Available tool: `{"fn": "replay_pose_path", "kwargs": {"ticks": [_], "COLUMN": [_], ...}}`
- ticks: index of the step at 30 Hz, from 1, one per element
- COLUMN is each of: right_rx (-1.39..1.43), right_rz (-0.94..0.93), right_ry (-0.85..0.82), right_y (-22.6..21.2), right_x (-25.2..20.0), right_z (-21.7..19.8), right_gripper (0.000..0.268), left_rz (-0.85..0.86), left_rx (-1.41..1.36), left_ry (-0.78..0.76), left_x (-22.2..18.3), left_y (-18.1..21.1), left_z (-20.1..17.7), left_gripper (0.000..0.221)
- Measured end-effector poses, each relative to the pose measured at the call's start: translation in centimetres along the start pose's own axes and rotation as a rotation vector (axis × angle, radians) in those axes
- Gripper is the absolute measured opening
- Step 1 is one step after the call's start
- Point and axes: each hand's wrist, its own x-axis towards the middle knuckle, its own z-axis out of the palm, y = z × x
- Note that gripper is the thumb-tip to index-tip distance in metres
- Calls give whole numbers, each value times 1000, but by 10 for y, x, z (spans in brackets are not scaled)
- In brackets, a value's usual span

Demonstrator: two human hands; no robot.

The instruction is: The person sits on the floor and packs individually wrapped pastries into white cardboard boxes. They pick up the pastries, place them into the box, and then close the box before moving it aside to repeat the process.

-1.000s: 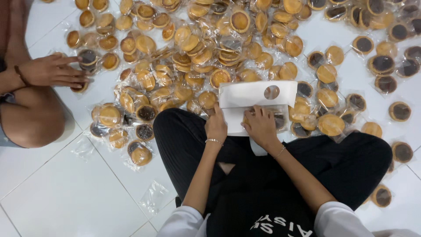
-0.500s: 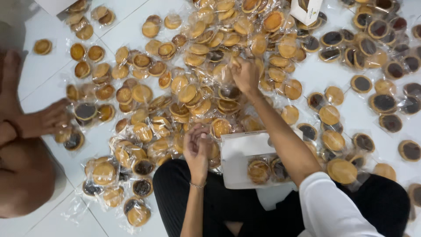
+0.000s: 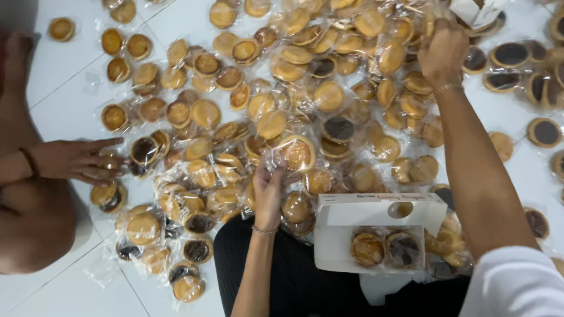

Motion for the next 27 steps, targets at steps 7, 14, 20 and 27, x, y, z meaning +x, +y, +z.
{"fn": "replay_pose_path", "kwargs": {"ticks": [7,14,20,27], "right_rx": [925,1732,1350,1907], "right_rz": [40,399,-31,354], "right_ry": [286,-301,-234,-846], "right_y": [-51,-59,-111,-91], "right_x": [-160,-284,-435,-459], "right_z": [-137,-249,-279,-285], "right_gripper": [53,59,79,81], "left_rz": [949,354,-122,173], "left_rx": [1278,232,-21,360], "left_ry": [283,-250,5,-139], "left_x": [-53,-194,-246,-280], "left_y": [20,24,-108,-89], "left_z": [17,23,-27,0], "left_gripper": [29,56,14,65]}}
